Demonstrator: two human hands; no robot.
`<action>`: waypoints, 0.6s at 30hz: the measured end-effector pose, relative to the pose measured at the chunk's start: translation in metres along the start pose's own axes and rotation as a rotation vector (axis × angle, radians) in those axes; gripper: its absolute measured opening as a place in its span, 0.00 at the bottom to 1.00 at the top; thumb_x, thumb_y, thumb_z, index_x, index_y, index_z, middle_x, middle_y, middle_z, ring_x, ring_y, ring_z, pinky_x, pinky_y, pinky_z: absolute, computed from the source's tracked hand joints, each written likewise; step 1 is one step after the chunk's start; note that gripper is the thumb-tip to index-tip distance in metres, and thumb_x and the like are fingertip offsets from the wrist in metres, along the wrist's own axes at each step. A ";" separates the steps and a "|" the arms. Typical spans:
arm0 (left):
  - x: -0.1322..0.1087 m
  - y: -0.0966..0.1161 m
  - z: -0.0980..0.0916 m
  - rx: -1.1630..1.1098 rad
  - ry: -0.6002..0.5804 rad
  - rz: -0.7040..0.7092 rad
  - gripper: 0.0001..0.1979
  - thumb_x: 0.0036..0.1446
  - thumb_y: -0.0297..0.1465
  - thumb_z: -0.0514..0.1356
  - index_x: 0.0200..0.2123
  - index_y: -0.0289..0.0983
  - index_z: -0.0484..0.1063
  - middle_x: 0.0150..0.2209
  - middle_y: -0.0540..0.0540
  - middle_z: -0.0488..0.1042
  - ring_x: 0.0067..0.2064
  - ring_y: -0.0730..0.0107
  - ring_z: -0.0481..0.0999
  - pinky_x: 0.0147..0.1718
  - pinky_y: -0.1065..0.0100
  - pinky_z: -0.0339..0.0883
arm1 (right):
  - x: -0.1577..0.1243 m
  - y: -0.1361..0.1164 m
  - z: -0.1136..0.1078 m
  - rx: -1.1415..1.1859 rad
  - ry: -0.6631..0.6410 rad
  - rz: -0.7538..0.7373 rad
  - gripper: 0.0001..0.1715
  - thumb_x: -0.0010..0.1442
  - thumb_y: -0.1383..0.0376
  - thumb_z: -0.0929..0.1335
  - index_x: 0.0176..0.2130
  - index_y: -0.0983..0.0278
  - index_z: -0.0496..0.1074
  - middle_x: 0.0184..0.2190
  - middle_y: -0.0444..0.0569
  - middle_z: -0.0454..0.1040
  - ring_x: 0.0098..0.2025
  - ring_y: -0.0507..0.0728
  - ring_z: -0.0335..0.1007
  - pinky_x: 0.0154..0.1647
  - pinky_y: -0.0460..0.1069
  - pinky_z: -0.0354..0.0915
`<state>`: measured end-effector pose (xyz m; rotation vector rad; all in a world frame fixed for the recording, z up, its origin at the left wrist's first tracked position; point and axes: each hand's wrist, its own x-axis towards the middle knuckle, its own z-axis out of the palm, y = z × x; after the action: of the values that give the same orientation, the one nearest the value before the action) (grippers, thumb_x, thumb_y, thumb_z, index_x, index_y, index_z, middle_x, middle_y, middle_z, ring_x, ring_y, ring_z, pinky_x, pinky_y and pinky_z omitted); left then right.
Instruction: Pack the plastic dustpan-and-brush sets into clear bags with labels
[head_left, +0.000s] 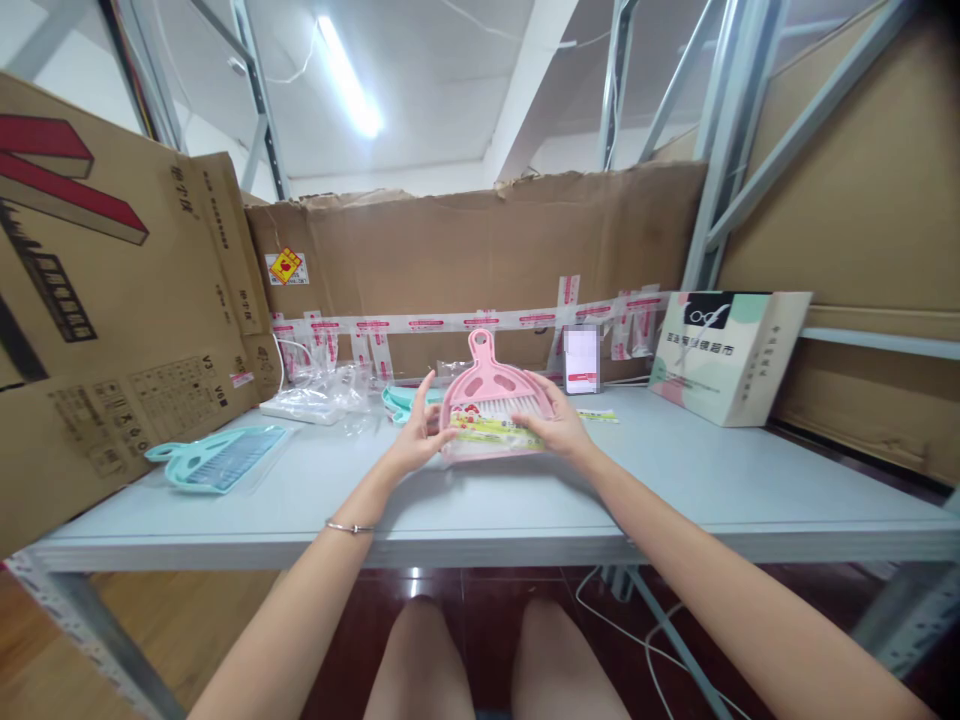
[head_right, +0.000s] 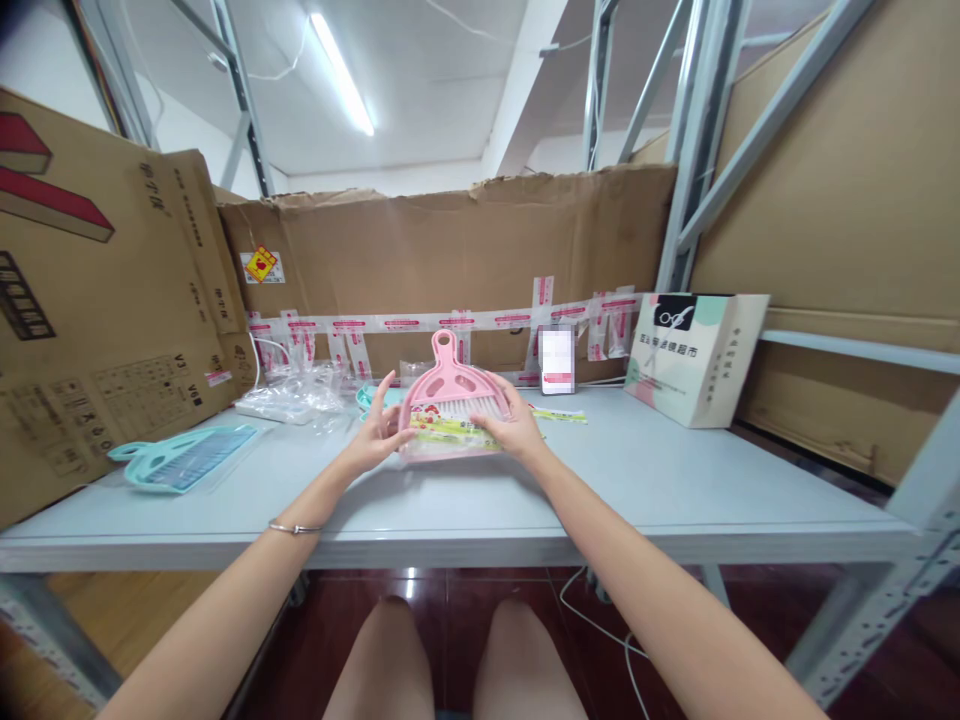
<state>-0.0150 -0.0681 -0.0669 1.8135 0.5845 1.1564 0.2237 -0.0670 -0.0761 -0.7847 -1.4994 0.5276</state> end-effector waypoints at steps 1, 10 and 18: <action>0.000 0.002 0.000 0.015 0.038 -0.018 0.48 0.50 0.37 0.63 0.64 0.50 0.31 0.49 0.41 0.68 0.42 0.63 0.75 0.37 0.62 0.73 | 0.001 -0.001 -0.009 -0.020 0.034 0.036 0.41 0.41 0.58 0.74 0.54 0.62 0.62 0.54 0.55 0.66 0.55 0.61 0.63 0.58 0.58 0.57; 0.002 0.005 0.001 0.158 0.169 -0.047 0.28 0.53 0.36 0.59 0.56 0.43 0.52 0.43 0.44 0.68 0.35 0.71 0.76 0.27 0.72 0.71 | -0.025 -0.004 -0.214 -0.463 0.384 0.497 0.35 0.32 0.57 0.74 0.43 0.59 0.71 0.51 0.60 0.69 0.53 0.66 0.64 0.53 0.58 0.57; 0.002 0.002 -0.002 0.206 0.172 -0.058 0.25 0.53 0.34 0.58 0.54 0.42 0.54 0.42 0.45 0.68 0.35 0.70 0.76 0.27 0.70 0.71 | -0.046 0.017 -0.299 -0.385 0.178 0.822 0.24 0.26 0.63 0.75 0.30 0.54 0.75 0.43 0.64 0.72 0.37 0.62 0.72 0.43 0.57 0.61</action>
<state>-0.0160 -0.0666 -0.0635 1.8661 0.8785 1.2594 0.5202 -0.1291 -0.0911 -1.7270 -1.0774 0.7509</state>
